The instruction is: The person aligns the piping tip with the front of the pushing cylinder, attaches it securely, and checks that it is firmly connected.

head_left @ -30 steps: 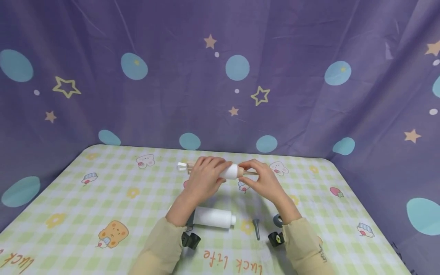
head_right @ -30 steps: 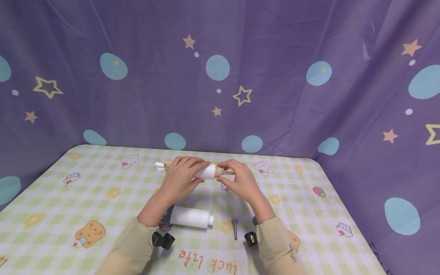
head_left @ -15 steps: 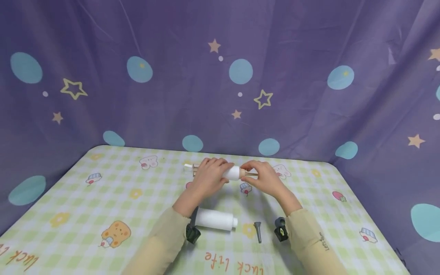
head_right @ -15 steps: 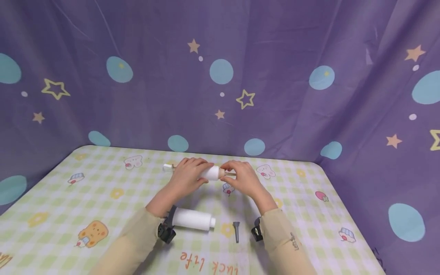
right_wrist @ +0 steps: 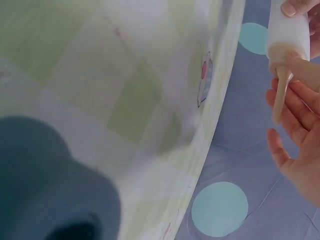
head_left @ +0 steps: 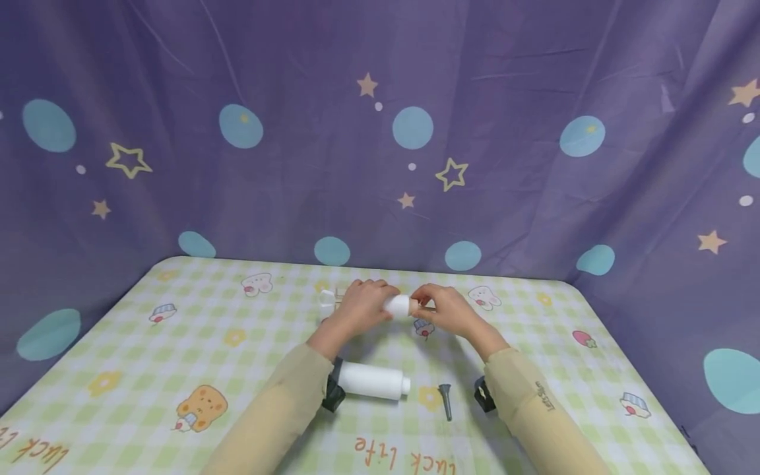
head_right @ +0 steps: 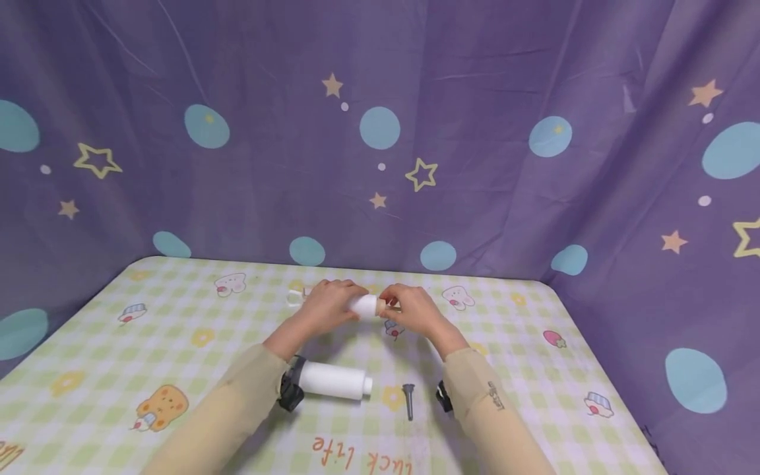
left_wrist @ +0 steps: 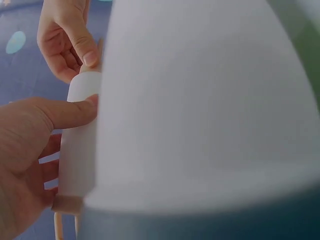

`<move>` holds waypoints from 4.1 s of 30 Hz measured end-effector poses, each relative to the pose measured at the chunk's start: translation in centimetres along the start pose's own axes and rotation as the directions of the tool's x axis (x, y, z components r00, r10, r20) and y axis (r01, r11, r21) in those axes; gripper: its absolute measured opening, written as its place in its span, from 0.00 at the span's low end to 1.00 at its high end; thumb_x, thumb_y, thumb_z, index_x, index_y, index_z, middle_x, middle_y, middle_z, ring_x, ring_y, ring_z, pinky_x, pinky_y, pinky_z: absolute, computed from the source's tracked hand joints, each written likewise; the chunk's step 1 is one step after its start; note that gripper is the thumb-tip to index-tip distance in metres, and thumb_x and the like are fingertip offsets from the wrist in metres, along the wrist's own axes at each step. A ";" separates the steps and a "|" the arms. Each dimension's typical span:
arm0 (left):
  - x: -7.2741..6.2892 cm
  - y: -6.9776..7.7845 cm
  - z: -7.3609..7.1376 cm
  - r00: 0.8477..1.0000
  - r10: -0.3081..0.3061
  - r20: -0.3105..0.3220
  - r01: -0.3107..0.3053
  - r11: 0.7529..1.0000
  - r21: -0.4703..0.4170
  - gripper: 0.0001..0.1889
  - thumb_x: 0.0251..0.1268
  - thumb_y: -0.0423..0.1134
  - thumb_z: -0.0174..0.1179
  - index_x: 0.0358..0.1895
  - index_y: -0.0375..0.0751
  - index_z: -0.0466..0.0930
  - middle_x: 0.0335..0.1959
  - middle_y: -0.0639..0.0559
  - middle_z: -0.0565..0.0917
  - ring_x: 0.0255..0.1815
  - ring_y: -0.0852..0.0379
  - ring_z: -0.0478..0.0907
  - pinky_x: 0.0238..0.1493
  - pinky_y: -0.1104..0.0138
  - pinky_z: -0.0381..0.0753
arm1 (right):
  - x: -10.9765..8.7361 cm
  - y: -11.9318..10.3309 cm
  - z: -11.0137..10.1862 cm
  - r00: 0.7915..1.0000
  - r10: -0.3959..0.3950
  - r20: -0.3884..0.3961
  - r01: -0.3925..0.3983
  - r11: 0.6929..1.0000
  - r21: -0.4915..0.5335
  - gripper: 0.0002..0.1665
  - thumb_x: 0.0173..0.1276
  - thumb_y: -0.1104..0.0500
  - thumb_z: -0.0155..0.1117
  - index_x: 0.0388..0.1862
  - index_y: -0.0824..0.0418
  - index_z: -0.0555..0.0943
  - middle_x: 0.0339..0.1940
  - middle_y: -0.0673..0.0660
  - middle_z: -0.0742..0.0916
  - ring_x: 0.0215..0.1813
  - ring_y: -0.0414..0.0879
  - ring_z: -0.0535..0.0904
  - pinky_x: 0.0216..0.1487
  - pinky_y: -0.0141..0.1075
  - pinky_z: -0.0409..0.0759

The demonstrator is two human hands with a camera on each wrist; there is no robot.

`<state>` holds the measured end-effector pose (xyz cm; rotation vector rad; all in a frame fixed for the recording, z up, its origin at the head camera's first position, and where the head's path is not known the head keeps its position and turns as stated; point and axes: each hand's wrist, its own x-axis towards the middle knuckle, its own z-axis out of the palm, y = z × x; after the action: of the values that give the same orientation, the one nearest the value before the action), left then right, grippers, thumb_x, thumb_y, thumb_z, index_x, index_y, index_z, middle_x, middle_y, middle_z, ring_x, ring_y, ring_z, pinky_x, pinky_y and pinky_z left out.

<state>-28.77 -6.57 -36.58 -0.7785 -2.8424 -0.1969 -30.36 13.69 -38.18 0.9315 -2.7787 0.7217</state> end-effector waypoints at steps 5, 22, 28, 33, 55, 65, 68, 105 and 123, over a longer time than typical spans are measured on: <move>0.6 -0.2 0.4 0.999 -0.018 0.041 0.018 1.000 0.010 0.23 0.51 0.46 0.66 0.54 0.51 0.76 0.47 0.52 0.80 0.43 0.51 0.77 0.43 0.57 0.73 | 0.5 -0.2 0.3 0.999 0.042 0.025 -0.042 0.999 0.021 0.12 0.60 0.55 0.64 0.42 0.56 0.78 0.37 0.50 0.84 0.40 0.44 0.80 0.42 0.39 0.77; 1.8 -0.8 0.8 0.975 -0.090 0.202 0.103 0.993 -0.056 0.24 0.50 0.44 0.67 0.54 0.48 0.77 0.46 0.51 0.81 0.44 0.52 0.77 0.42 0.57 0.74 | 1.8 -0.1 1.2 0.986 0.094 0.137 -0.094 0.996 -0.003 0.11 0.62 0.54 0.62 0.42 0.56 0.78 0.36 0.50 0.84 0.38 0.43 0.79 0.39 0.36 0.76; 1.7 -1.0 1.4 0.974 -0.098 0.203 0.121 0.987 -0.106 0.23 0.49 0.41 0.67 0.52 0.46 0.78 0.45 0.49 0.82 0.43 0.51 0.78 0.40 0.58 0.74 | 1.9 -0.2 1.5 0.983 0.092 0.161 -0.090 0.996 -0.019 0.09 0.62 0.56 0.61 0.41 0.57 0.78 0.35 0.51 0.84 0.36 0.42 0.78 0.37 0.35 0.76; 1.6 -0.9 2.0 0.974 -0.097 0.205 0.121 0.986 -0.111 0.22 0.50 0.40 0.67 0.52 0.46 0.78 0.45 0.49 0.82 0.43 0.51 0.78 0.40 0.58 0.74 | 1.8 -0.2 1.9 0.976 0.136 0.171 -0.138 0.990 -0.004 0.09 0.62 0.57 0.61 0.41 0.57 0.78 0.34 0.51 0.83 0.33 0.41 0.77 0.36 0.35 0.75; 1.8 -0.7 2.7 0.968 -0.121 0.221 0.144 0.985 -0.092 0.24 0.53 0.40 0.64 0.56 0.45 0.75 0.50 0.48 0.80 0.48 0.49 0.77 0.47 0.55 0.72 | 1.9 0.0 2.4 0.963 0.185 0.197 -0.191 0.981 0.011 0.09 0.63 0.58 0.60 0.42 0.58 0.77 0.35 0.52 0.83 0.32 0.41 0.77 0.36 0.35 0.75; 1.7 -0.4 1.4 0.970 -0.116 0.213 0.140 0.985 -0.101 0.28 0.57 0.40 0.61 0.62 0.40 0.69 0.56 0.44 0.75 0.54 0.46 0.74 0.54 0.54 0.70 | 1.9 0.0 1.9 0.959 0.198 0.205 -0.210 0.977 0.041 0.16 0.64 0.58 0.59 0.49 0.63 0.76 0.41 0.56 0.83 0.40 0.46 0.79 0.43 0.38 0.77; 1.7 0.0 0.8 0.970 -0.107 0.219 0.128 0.988 -0.085 0.26 0.58 0.41 0.60 0.61 0.41 0.70 0.56 0.46 0.75 0.55 0.46 0.73 0.55 0.53 0.69 | 1.7 0.1 1.3 0.957 0.205 0.205 -0.216 0.976 0.034 0.18 0.64 0.58 0.59 0.51 0.65 0.74 0.43 0.58 0.83 0.44 0.49 0.79 0.46 0.41 0.77; -2.6 8.4 2.6 0.961 0.255 0.105 -0.248 0.966 -0.072 0.12 0.57 0.50 0.60 0.43 0.55 0.82 0.37 0.63 0.81 0.37 0.66 0.77 0.38 0.70 0.73 | -9.8 2.1 -3.4 0.950 0.141 0.277 -0.164 0.985 0.059 0.14 0.62 0.51 0.61 0.43 0.55 0.79 0.41 0.50 0.83 0.45 0.48 0.78 0.45 0.44 0.75; -3.5 10.2 3.3 0.935 0.285 0.209 -0.255 0.953 -0.161 0.08 0.54 0.51 0.62 0.35 0.56 0.82 0.25 0.66 0.76 0.24 0.70 0.67 0.31 0.74 0.64 | -11.9 1.8 -3.2 0.890 0.151 0.429 -0.206 0.975 0.084 0.20 0.47 0.47 0.72 0.37 0.51 0.77 0.32 0.45 0.80 0.33 0.40 0.74 0.33 0.34 0.72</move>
<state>-21.04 1.03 -39.74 -1.2888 -2.9108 -0.2716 -21.99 22.88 -39.25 0.9595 -3.2684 0.8167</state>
